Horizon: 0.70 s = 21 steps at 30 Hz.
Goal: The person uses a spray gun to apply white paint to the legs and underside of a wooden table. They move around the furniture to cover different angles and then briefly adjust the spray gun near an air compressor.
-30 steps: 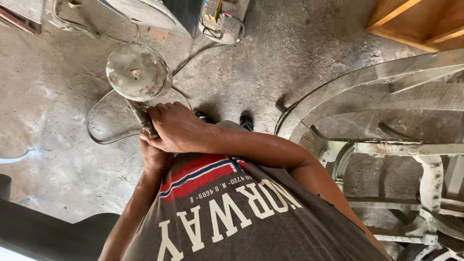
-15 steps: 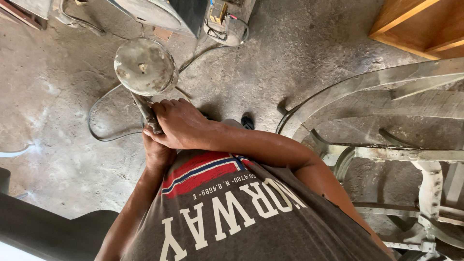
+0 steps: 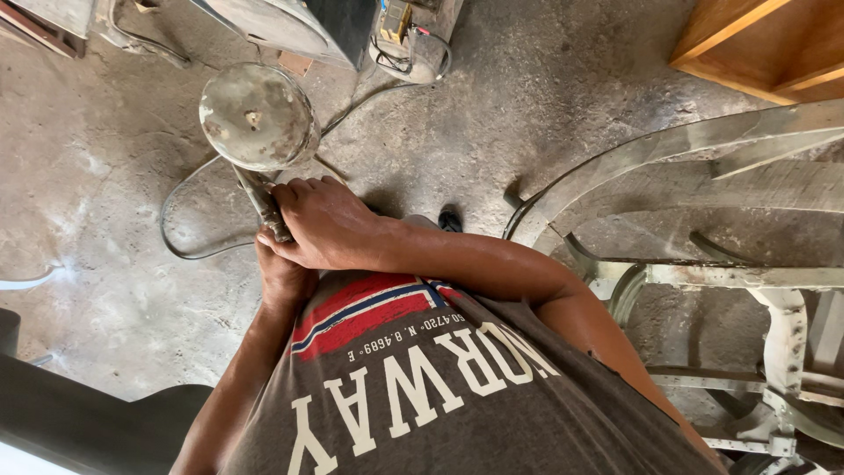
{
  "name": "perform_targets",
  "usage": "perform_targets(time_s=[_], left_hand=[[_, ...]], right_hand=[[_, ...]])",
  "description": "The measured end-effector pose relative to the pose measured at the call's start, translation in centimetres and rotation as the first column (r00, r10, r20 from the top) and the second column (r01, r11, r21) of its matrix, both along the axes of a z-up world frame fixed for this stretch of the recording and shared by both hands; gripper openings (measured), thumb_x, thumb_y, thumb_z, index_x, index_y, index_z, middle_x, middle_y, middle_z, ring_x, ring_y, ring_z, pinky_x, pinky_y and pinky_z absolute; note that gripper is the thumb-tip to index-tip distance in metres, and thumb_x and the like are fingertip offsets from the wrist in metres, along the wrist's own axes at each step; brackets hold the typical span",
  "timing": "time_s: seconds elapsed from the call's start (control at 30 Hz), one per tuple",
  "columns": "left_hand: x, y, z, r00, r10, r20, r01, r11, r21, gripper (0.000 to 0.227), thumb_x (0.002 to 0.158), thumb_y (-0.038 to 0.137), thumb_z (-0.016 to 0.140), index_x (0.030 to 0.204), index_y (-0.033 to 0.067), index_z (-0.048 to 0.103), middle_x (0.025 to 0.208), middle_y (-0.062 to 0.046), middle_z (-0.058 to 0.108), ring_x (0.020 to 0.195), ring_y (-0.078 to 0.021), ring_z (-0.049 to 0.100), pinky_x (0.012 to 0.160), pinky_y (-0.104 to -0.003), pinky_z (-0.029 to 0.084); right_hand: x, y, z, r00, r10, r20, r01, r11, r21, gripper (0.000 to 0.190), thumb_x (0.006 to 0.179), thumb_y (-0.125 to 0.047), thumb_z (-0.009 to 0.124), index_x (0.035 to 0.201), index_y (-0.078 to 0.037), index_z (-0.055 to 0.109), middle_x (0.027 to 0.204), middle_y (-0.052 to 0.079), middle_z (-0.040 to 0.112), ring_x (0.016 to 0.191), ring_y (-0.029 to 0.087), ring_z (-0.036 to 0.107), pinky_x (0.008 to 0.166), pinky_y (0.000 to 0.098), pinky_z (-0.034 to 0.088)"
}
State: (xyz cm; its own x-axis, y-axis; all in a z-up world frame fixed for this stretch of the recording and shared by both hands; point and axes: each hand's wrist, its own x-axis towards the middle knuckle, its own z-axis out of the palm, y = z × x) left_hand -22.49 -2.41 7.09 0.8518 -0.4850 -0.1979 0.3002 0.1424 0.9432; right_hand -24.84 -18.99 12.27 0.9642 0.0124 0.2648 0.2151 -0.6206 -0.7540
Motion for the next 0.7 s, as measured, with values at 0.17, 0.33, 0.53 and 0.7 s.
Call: perform_targets(time_s=[0.17,0.33,0.53,0.7], left_hand=[[-0.2,-0.2,-0.1,0.999,0.000,-0.037,-0.001,0.999,-0.052,0.027,0.104,0.017,0.068,0.123,0.0008,0.059,0.111,-0.007,0.067,0.097,-0.0137,0.065,0.082,-0.030,0.057],[-0.2,-0.2,-0.4,0.999,-0.025,-0.030,0.025,0.999,-0.030,0.027,0.102,0.014,0.071,0.122,-0.0009,0.061,0.111,-0.007,0.067,0.097,-0.0137,0.065,0.083,-0.030,0.056],[-0.2,0.1,-1.1,1.000,-0.018,-0.024,0.018,1.000,-0.018,0.027,0.101,0.015,0.071,0.121,-0.0001,0.061,0.111,-0.006,0.067,0.097,-0.0131,0.064,0.083,-0.029,0.056],[-0.2,0.5,-1.6,0.999,-0.026,-0.040,0.025,0.999,-0.035,0.027,0.102,0.015,0.072,0.121,-0.0010,0.061,0.111,-0.007,0.067,0.098,-0.0133,0.064,0.082,-0.030,0.056]], right_hand=[[-0.2,0.0,-0.2,0.999,-0.023,0.023,0.023,1.000,0.007,0.051,0.085,-0.041,0.075,0.104,0.005,0.063,0.088,0.024,0.069,0.078,0.039,0.070,0.076,0.0490,0.055],[-0.4,0.0,-0.6,0.997,-0.054,0.050,0.054,0.999,0.008,0.049,0.085,-0.040,0.075,0.103,0.004,0.063,0.089,0.023,0.069,0.081,0.039,0.069,0.077,0.0494,0.054],[-0.5,0.1,-0.6,0.999,-0.049,0.006,0.049,0.999,0.002,0.050,0.086,-0.042,0.075,0.103,0.004,0.063,0.089,0.023,0.069,0.082,0.040,0.069,0.078,0.0494,0.054],[-0.5,0.3,-0.6,0.998,-0.061,0.021,0.061,0.998,0.001,0.050,0.086,-0.042,0.074,0.103,0.004,0.063,0.090,0.024,0.069,0.082,0.040,0.069,0.078,0.0500,0.053]])
